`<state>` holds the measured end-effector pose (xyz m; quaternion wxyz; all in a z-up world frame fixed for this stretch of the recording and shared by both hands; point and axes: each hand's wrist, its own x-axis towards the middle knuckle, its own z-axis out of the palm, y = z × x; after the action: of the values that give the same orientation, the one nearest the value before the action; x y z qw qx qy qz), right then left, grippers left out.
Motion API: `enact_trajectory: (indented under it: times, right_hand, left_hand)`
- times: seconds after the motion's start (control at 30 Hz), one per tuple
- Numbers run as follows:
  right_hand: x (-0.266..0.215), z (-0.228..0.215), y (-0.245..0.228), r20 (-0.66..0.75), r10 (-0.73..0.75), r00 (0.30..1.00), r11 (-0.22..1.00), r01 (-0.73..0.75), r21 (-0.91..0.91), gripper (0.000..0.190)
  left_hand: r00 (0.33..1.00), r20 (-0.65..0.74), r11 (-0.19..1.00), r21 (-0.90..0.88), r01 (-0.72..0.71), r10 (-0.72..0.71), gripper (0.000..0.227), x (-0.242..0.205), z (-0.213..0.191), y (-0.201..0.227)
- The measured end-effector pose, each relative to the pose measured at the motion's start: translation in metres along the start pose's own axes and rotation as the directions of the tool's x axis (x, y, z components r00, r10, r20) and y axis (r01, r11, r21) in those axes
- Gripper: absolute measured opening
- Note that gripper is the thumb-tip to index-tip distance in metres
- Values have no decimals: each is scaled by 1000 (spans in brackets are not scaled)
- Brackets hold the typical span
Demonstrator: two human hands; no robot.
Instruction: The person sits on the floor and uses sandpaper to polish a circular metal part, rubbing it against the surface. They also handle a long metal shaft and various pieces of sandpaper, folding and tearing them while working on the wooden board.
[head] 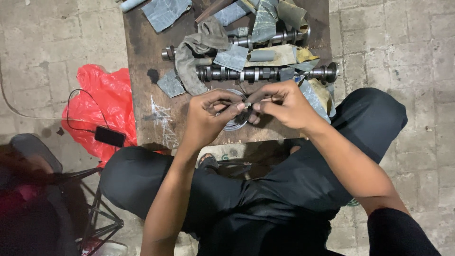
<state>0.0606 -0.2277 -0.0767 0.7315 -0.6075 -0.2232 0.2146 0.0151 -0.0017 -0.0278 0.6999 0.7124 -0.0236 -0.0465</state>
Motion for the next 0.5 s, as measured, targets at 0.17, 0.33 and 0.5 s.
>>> enact_trajectory:
  times: [0.17, 0.33, 0.5]
  right_hand:
    - [1, 9, -18, 24, 15, 1000, 999, -14, -46, 9]
    - [2, 7, -21, 28, 59, 998, 998, -60, 13, 8]
    - [4, 7, -28, 17, 50, 999, 998, -49, -40, 5]
  left_hand:
    - [999, -16, 998, -53, 30, -31, 18, -2, 2, -5]
    - [998, -3, 995, -77, 57, -58, 21, -3, 2, -8]
    - [997, 37, 997, -52, 62, -60, 15, -2, 3, -3]
